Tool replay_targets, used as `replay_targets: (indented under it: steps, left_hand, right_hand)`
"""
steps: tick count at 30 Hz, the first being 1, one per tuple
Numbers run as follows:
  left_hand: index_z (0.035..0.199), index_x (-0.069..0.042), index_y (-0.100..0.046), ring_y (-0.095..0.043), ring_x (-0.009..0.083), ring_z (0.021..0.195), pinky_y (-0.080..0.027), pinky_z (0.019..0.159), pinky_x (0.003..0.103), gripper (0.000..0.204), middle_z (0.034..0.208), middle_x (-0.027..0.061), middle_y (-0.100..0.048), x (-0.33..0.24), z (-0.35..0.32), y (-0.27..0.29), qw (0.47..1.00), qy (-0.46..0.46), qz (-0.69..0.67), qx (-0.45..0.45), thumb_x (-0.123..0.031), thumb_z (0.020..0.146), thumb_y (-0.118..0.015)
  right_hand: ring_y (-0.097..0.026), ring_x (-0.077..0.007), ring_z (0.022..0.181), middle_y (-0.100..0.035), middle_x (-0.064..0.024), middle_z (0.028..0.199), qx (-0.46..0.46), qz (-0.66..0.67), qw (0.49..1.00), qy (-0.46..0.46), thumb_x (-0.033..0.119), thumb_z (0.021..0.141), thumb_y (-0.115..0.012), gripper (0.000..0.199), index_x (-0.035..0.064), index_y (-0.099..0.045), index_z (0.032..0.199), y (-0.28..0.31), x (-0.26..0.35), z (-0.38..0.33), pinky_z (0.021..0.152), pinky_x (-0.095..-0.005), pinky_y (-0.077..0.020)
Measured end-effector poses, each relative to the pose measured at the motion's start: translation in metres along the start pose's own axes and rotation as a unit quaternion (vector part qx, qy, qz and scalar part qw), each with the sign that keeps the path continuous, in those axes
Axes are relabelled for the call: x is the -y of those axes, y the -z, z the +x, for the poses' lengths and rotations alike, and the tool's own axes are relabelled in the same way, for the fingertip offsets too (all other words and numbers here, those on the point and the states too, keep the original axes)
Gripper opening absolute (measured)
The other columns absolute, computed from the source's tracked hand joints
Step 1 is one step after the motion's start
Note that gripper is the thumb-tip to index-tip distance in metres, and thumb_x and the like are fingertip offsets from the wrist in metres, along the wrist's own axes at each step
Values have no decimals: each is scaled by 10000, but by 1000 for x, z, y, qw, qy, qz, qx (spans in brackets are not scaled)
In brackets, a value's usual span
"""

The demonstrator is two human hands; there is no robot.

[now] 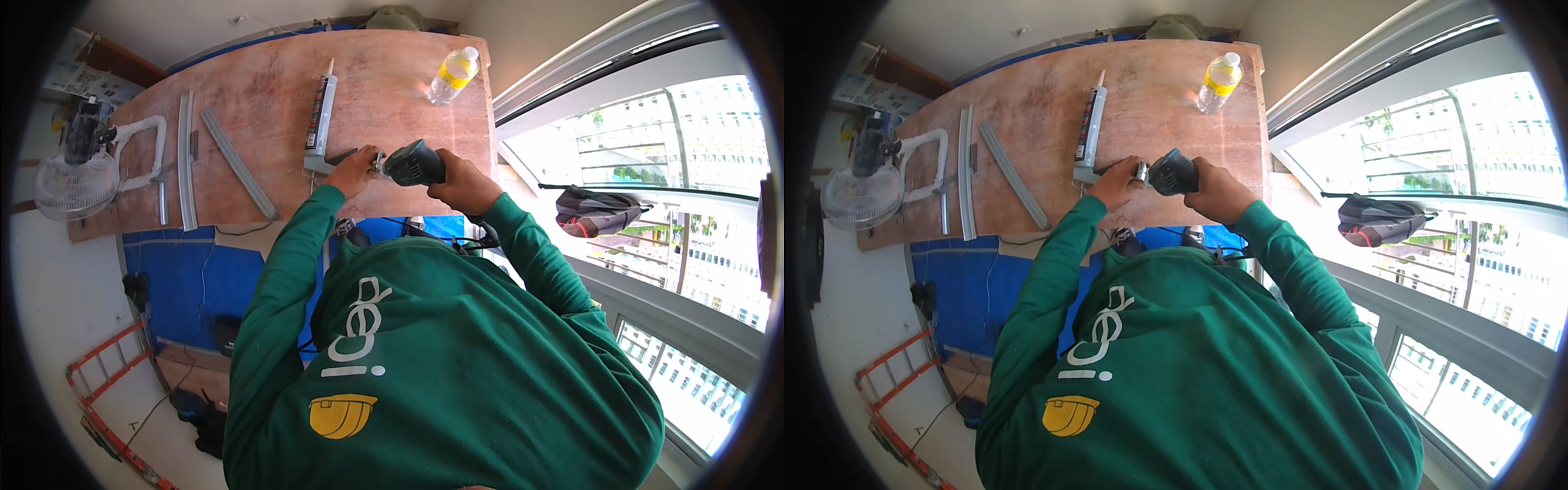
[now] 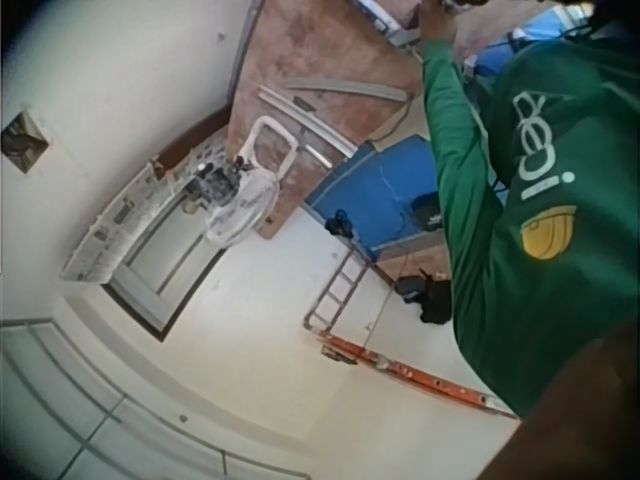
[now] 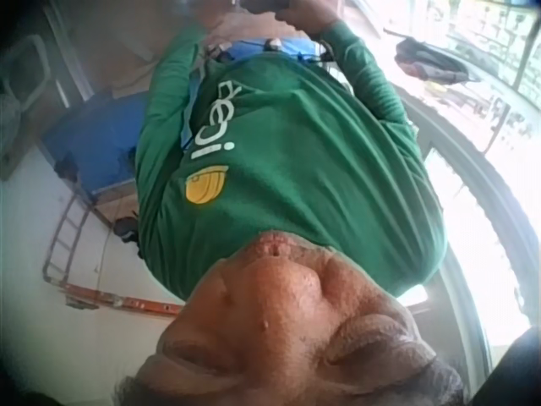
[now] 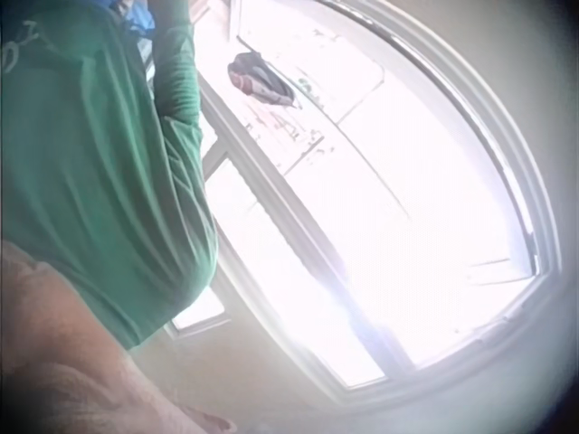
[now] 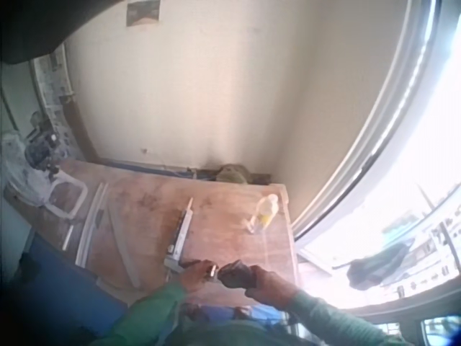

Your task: The person assembles aluminum frame components on a workbench using a cordless drill and pliers. They repeatedly drill into metal pieces, cut or trim parts with pliers, and reposition components while a coworker works nearby.

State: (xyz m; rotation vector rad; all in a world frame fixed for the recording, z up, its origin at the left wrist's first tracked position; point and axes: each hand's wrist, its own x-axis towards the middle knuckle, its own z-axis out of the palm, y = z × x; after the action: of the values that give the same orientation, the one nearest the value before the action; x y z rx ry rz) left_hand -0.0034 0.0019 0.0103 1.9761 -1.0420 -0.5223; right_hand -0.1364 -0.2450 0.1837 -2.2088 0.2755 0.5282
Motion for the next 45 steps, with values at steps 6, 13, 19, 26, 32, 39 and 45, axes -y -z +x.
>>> replay_targets:
  steps: [6, 13, 19, 26, 32, 39, 45]
  left_hand:
    - [1242, -15, -580, -600, 458, 1167, -482, 988, 509, 412, 1194, 213, -615, -4, -2, 3, 1000, 1, -16, 6, -73, 876, -760]
    - [1264, -27, -575, -601, 442, 1187, -494, 1003, 500, 420, 1222, 196, -619, 7, -1, -1, 1000, -24, -4, -2, -62, 883, -748]
    - [1323, -50, -579, -624, 414, 1230, -503, 1024, 492, 459, 1279, 175, -635, 1, -2, -2, 999, 16, -36, -8, -36, 890, -732]
    - [1344, -77, -575, -617, 446, 1243, -504, 1039, 508, 476, 1300, 203, -633, 6, -1, -9, 999, 27, -36, -16, -45, 895, -728]
    - [1339, -65, -548, -599, 463, 1269, -491, 1063, 510, 469, 1304, 219, -626, 3, -25, -19, 991, 67, -40, -104, -71, 916, -748]
    - [1319, -58, -590, -653, 398, 1217, -513, 1049, 467, 442, 1278, 195, -671, -56, -109, -19, 955, 180, -61, -228, -92, 922, -782]
    - [1309, -55, -597, -695, 342, 1140, -536, 1018, 438, 427, 1201, 151, -697, -112, -236, -38, 887, 293, -68, -351, -44, 924, -780]
  right_hand:
    - [-727, -464, 1057, -730, -305, 1083, 12, -78, 997, 17, 163, 824, -745, 506, -39, -597, 1263, 3, 11, 16, 965, -516, -562]
    - [-719, -468, 1070, -724, -312, 1108, 48, -134, 990, 15, 150, 836, -725, 509, -36, -584, 1288, 1, 22, 26, 976, -514, -558]
    - [-756, -346, 935, -730, -235, 1061, 67, -100, 993, -14, 143, 843, -734, 514, -26, -581, 1304, 15, 22, 31, 812, -458, -620]
    - [-756, -216, 847, -730, -148, 1044, 91, 95, 989, -63, 124, 872, -742, 475, -25, -599, 1300, 31, -5, 21, 633, -349, -639]
    - [-749, -242, 954, -733, -138, 1076, 33, 404, 906, -121, 128, 896, -734, 429, -22, -634, 1284, 42, -102, -4, 707, -376, -639]
    - [-708, -228, 909, -700, -112, 1019, 27, 617, 780, -102, 145, 934, -693, 371, -9, -609, 1261, -8, -231, 33, 716, -359, -611]
    - [-675, -210, 910, -684, -56, 1083, 33, 578, 806, -123, 239, 933, -798, 393, 79, -641, 1255, -24, -272, 47, 757, -363, -580]
